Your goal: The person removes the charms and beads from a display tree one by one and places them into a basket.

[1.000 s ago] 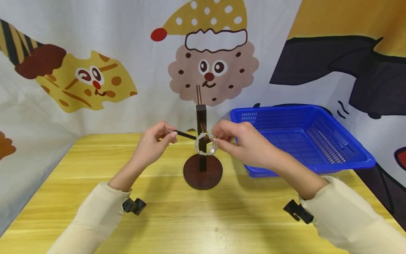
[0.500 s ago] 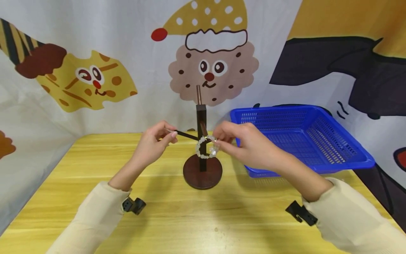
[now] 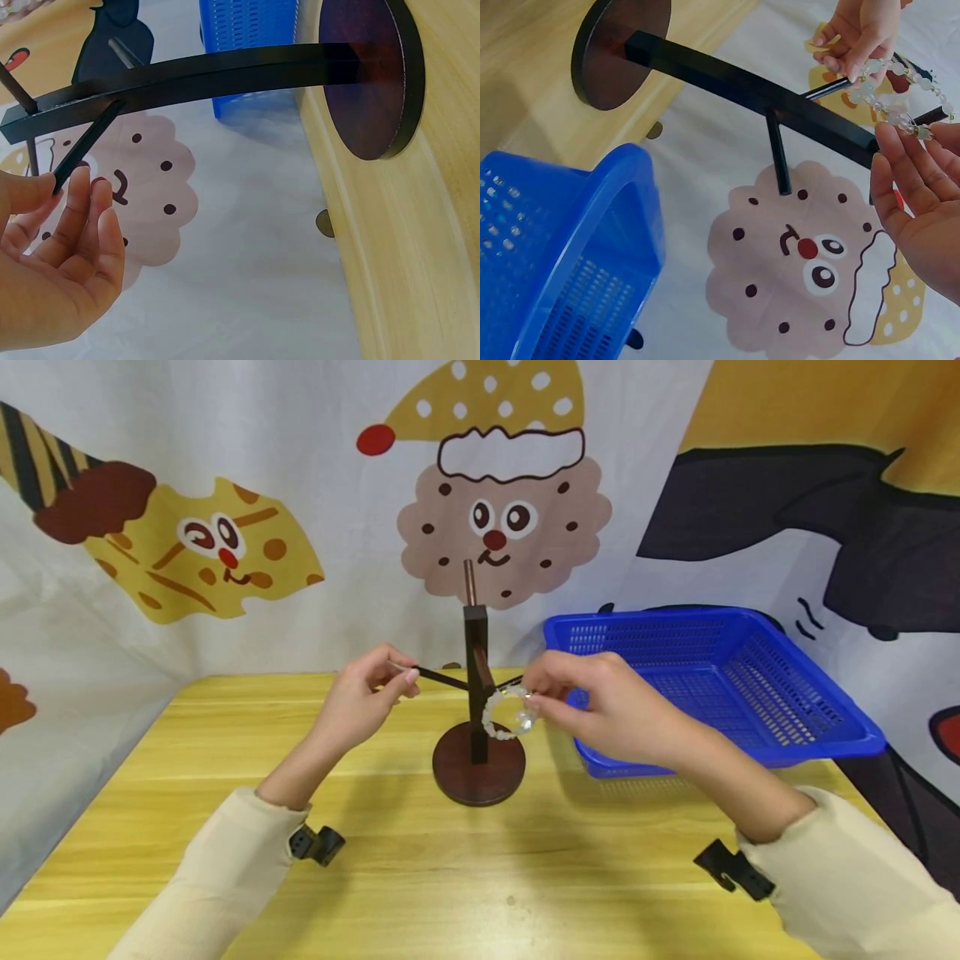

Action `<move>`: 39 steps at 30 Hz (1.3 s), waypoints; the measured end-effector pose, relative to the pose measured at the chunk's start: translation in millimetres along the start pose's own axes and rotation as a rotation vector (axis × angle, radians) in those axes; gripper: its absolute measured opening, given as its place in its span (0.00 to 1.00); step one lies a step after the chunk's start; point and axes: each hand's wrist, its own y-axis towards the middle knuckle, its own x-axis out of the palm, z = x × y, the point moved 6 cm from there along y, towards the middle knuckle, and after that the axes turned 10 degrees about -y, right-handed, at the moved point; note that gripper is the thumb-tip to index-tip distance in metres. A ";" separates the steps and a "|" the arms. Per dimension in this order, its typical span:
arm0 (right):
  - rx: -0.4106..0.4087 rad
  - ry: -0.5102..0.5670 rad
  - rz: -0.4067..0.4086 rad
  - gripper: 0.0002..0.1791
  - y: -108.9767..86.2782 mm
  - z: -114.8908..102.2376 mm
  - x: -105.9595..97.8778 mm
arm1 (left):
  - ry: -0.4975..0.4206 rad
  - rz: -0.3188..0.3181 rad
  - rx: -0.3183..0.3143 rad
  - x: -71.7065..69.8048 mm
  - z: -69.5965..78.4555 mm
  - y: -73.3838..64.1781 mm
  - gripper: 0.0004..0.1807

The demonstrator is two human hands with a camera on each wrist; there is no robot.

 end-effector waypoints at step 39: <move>0.521 -0.111 -0.101 0.04 -116.4 116.0 -11.7 | -0.017 0.003 0.022 1.1 0.1 -0.7 0.04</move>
